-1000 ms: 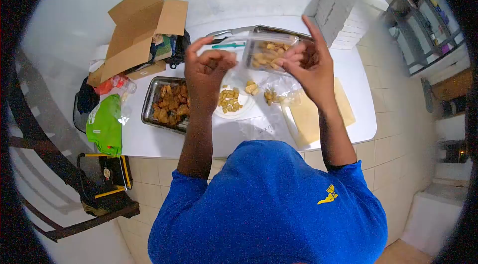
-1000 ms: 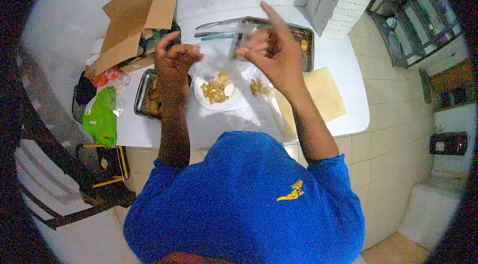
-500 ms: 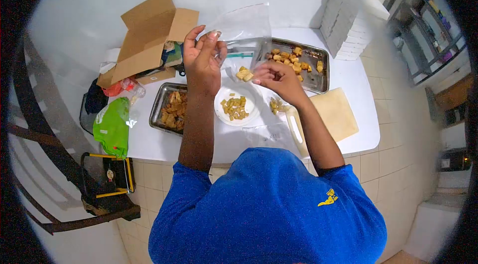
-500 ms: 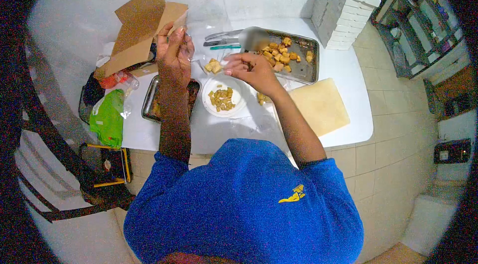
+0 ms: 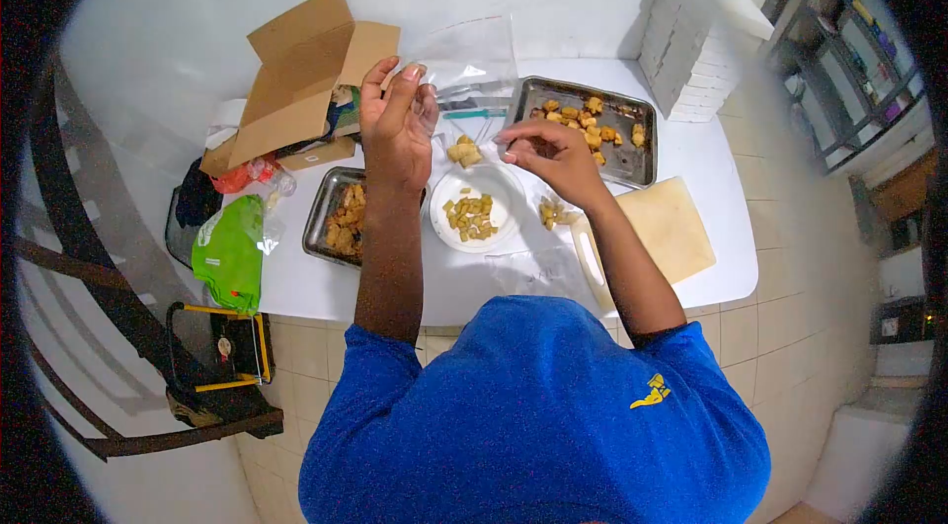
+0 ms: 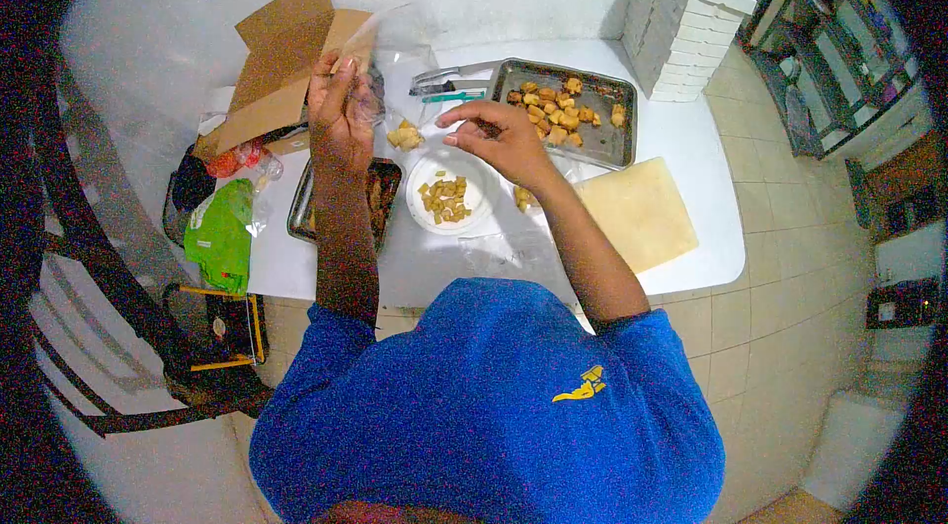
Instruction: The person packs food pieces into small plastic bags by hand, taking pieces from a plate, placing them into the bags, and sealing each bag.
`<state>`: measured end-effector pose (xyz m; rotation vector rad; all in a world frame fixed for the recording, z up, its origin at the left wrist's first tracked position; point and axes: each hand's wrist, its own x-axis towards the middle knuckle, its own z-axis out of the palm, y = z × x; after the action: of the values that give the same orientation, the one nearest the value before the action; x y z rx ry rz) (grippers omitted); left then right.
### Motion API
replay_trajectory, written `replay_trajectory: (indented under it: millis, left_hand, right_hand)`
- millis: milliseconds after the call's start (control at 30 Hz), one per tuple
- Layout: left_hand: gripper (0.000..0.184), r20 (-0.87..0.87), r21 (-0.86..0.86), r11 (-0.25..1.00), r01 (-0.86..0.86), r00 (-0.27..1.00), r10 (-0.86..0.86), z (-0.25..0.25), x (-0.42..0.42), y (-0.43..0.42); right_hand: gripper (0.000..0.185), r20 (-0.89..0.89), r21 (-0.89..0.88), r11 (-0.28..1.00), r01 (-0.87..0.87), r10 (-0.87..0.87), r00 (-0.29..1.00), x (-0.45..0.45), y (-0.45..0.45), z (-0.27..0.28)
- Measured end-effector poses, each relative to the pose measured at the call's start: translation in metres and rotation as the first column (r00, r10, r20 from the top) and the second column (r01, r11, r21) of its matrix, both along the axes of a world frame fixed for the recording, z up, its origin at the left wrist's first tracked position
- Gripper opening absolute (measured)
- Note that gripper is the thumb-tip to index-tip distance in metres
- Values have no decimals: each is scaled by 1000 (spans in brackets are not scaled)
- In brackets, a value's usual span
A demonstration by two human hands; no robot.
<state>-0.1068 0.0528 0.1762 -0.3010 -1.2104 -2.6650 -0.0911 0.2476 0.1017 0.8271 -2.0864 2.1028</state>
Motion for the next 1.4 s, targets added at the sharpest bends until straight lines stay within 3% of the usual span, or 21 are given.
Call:
replay_trajectory:
  millis: [33,133,200,400,533,600,733,833,933,1033,1067,1200,1300,1400]
  left_hand:
    - [35,-2,13,1000,7,1000,-7,-1,-1,0]
    - [32,-10,20,1000,9,1000,-9,-2,-2,0]
    - [27,-18,-20,1000,-14,1000,13,-1,1,3]
    - [37,41,2,999,-43,998,43,5,2,-1]
    - [39,-27,-20,979,-204,979,204,10,-2,-6]
    - [40,-35,-55,970,-238,971,236,9,-2,-5]
    - [40,-75,-177,970,-165,985,154,8,2,-3]
    - [40,-138,-219,971,-91,989,61,8,3,1]
    - [42,-193,-241,968,-64,981,16,7,-2,2]
    - [41,-214,-261,963,-72,977,15,9,-2,-3]
    - [42,-228,-242,967,-75,973,18,9,-2,-4]
    - [46,-242,-158,987,42,967,-80,-5,-3,-10]
    - [44,-196,-357,930,86,967,-164,-29,-4,-11]
    - [31,-182,-381,919,102,966,-183,-46,-3,-7]
  right_hand:
    - [38,15,8,1000,-7,7,1000,-1,-1,0]
    - [30,232,-303,946,-116,191,954,0,-5,6]
    - [29,242,-352,930,-111,205,948,0,-7,8]
    - [33,236,-343,938,-49,136,962,-1,-12,8]
    - [42,338,-406,911,65,84,937,-1,-14,-4]
    - [47,302,-402,915,22,110,947,-1,-12,-8]
    - [54,231,-561,828,-12,170,958,-7,-9,11]
    - [56,-14,-344,935,-86,86,996,-21,-8,46]
    - [51,43,-198,971,-136,148,988,-22,-14,86]
    - [28,37,-60,994,-93,96,995,-35,-23,102]
    - [15,-6,-53,997,-50,49,999,-33,-25,109]
    - [23,-129,-32,999,-27,23,991,-39,-23,123]
    - [25,-123,-28,999,23,-27,992,-42,-18,132]
    - [27,-125,-51,997,49,-55,991,-48,-10,136]
